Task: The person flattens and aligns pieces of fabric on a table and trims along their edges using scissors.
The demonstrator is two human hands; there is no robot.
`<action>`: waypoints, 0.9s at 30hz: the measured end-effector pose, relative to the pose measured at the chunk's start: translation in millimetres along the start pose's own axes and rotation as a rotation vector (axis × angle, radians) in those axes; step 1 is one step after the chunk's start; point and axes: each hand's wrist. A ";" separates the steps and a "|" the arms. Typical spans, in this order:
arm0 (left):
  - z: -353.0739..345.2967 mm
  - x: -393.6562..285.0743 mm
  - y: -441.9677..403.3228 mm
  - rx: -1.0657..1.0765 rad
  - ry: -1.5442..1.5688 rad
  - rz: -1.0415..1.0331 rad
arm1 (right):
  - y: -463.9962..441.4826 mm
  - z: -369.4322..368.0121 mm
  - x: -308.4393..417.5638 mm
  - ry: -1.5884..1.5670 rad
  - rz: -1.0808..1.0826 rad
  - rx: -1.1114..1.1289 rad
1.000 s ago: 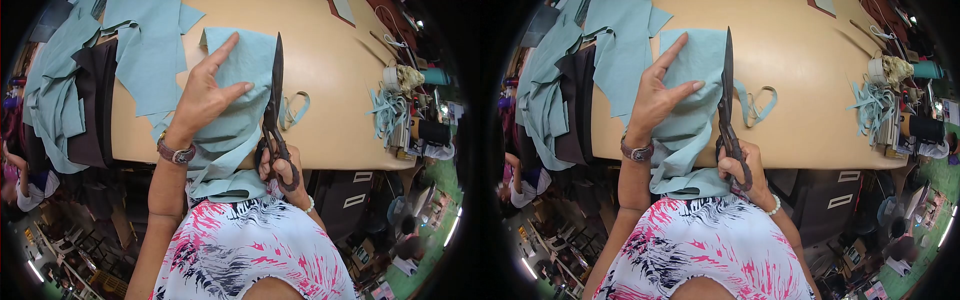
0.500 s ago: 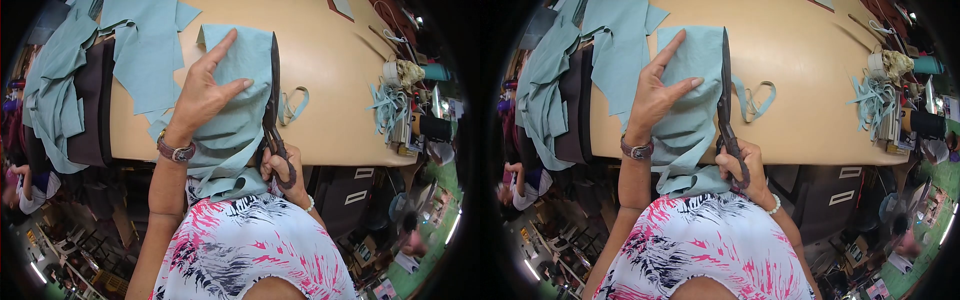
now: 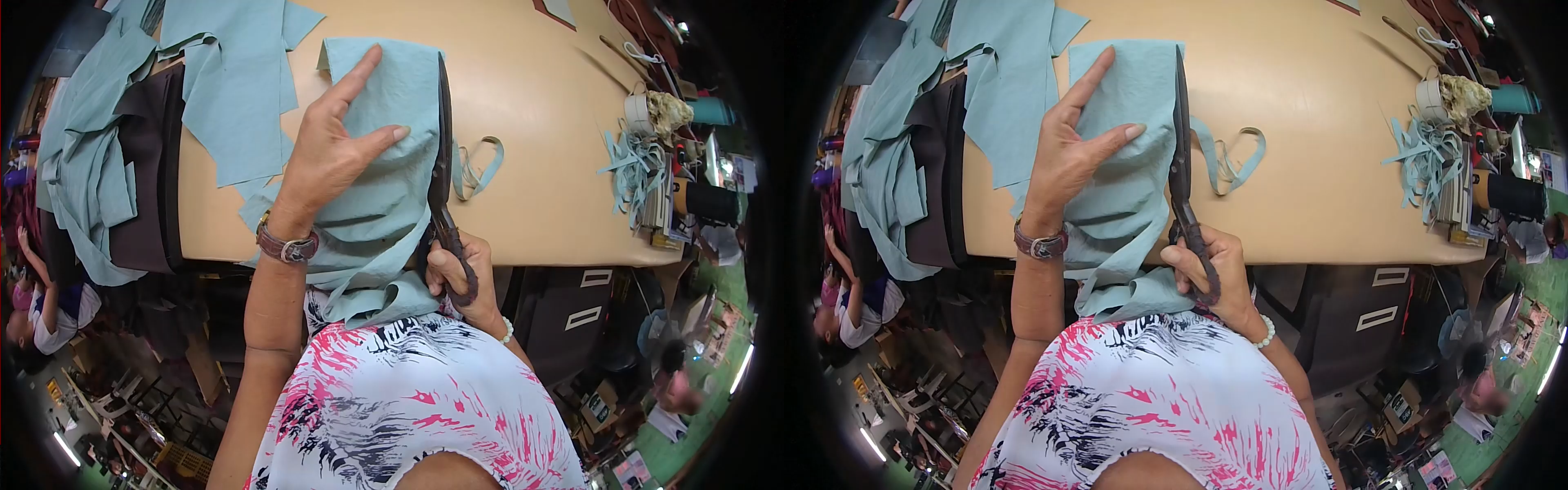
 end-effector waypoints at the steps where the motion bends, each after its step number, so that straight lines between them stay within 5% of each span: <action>1: 0.0 0.9 -0.6 -0.004 -0.006 -0.005 | 0.1 -0.7 0.7 0.004 -0.006 -0.010; 4: 7.0 5.3 -9.7 -0.041 0.010 0.029 | 0.3 -2.3 2.3 0.025 -0.011 -0.020; 7: 30.6 8.9 -34.4 0.038 0.505 0.376 | 2.6 -1.3 4.2 0.055 -0.021 -0.018; 14: 32.3 9.3 -47.0 0.162 0.260 0.103 | 4.3 -0.8 5.8 0.045 -0.028 -0.031; 20: 16.0 5.7 -37.5 0.012 0.242 0.148 | 6.2 8.3 -0.8 -0.036 -0.013 0.046; 27: 9.5 -2.8 -24.5 -0.066 0.123 -0.037 | 1.1 7.5 1.7 -0.037 0.023 0.072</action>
Point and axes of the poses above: each hand's wrist, its own y-axis away from the middle knuckle, its own z-axis out of the back of the hand, x = y × z, and after that the axes turned 14 degrees about -y, right-handed
